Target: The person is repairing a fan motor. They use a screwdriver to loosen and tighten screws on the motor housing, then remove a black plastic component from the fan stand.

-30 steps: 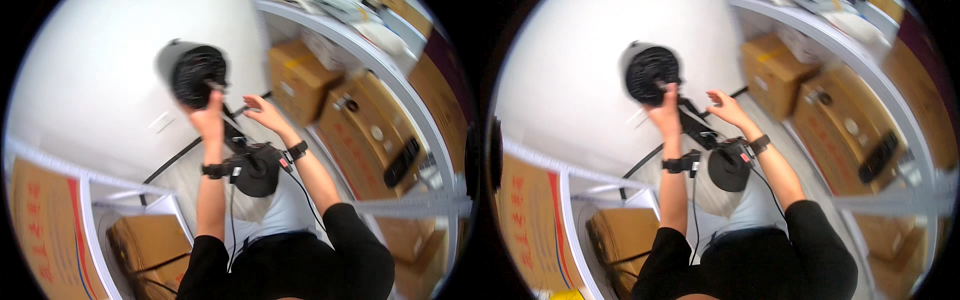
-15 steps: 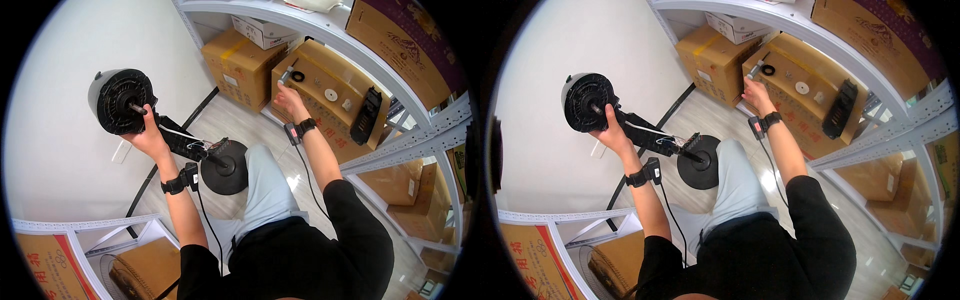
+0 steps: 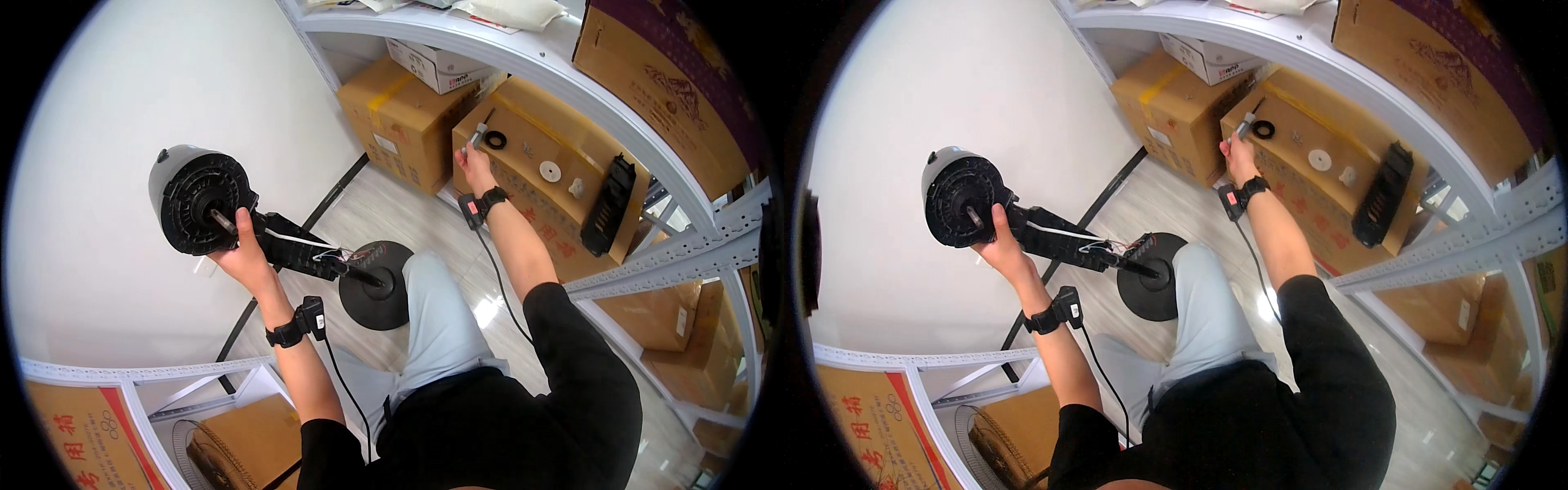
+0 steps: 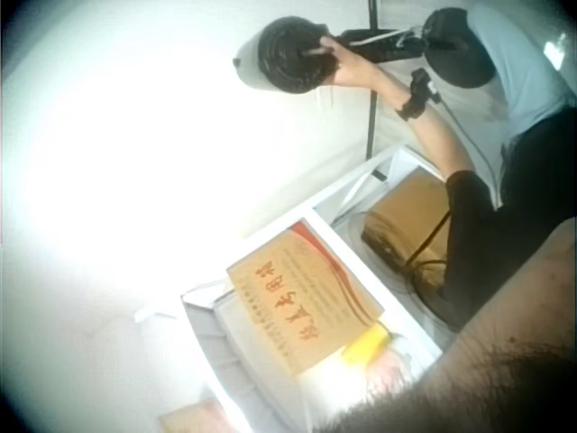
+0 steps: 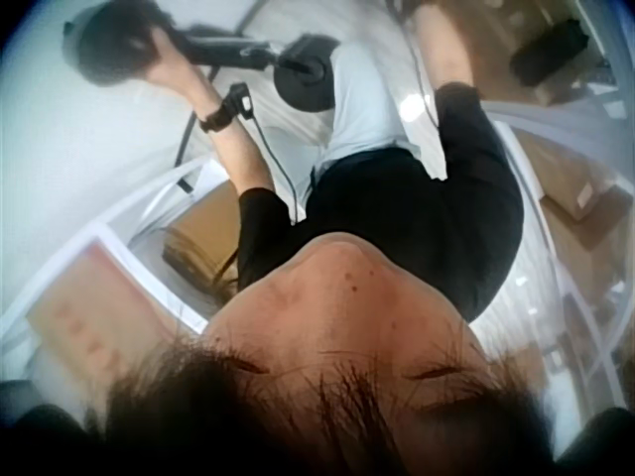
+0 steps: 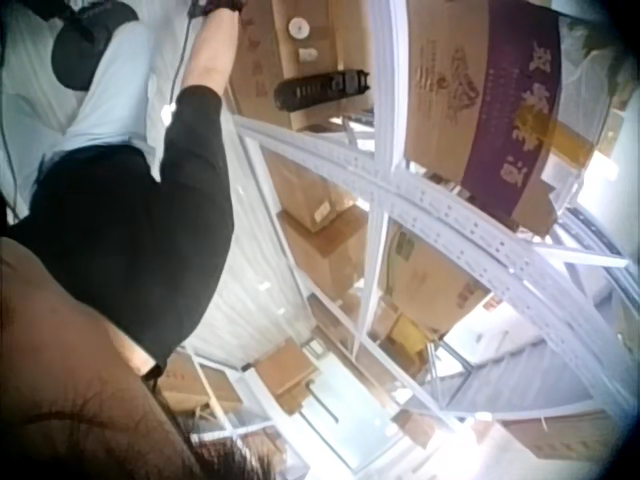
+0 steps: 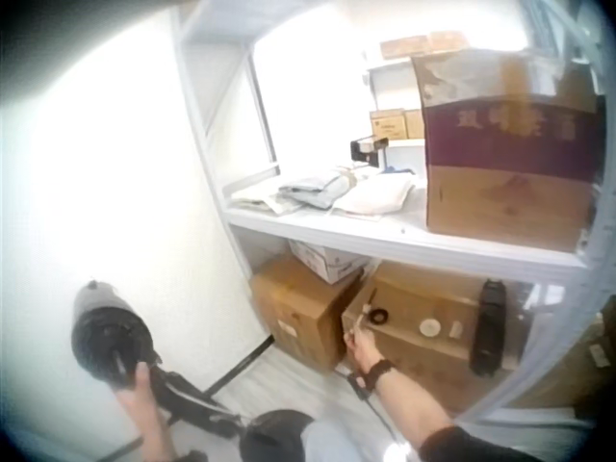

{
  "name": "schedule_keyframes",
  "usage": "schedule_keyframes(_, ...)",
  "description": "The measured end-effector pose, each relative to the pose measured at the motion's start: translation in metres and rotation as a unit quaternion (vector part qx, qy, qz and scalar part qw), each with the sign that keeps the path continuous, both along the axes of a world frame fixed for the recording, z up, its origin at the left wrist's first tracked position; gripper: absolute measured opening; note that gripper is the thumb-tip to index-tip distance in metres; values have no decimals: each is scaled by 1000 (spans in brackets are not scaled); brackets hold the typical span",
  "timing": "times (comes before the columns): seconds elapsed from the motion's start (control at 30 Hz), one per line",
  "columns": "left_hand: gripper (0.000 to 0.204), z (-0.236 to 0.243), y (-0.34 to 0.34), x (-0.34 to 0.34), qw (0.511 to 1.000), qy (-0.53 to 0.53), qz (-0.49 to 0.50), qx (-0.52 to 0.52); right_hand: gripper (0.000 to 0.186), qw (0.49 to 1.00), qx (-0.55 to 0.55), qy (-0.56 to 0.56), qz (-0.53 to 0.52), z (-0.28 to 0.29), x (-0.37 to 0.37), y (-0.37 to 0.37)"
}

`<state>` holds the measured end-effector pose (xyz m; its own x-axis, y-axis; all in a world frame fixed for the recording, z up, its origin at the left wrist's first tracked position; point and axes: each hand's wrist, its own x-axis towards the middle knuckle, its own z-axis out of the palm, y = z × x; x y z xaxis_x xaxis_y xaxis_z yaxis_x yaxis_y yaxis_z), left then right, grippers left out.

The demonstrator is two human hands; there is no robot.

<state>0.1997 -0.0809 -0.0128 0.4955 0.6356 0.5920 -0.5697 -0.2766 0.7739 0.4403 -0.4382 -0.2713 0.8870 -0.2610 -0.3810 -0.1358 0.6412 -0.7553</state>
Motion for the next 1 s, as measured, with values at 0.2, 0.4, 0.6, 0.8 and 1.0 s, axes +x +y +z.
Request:
schedule_keyframes(0.2,90,-13,8,-8,999,4,-7,46,27,984,-93,-113,105,33,-66,24)
schedule_keyframes(0.4,76,-44,-7,-47,995,24,98,20,30,920,-173,-197,290,88,-201,49)
schedule_keyframes(0.6,40,-84,-28,-67,973,92,-159,-139,38,828,-173,-242,475,113,-285,63)
schedule_keyframes(0.8,40,-72,-29,-87,890,13,-288,-353,40,735,-225,-271,580,127,-317,82)
schedule_keyframes(1.0,25,-76,-8,-111,876,-57,-228,-422,39,728,-207,-263,598,129,-327,108)
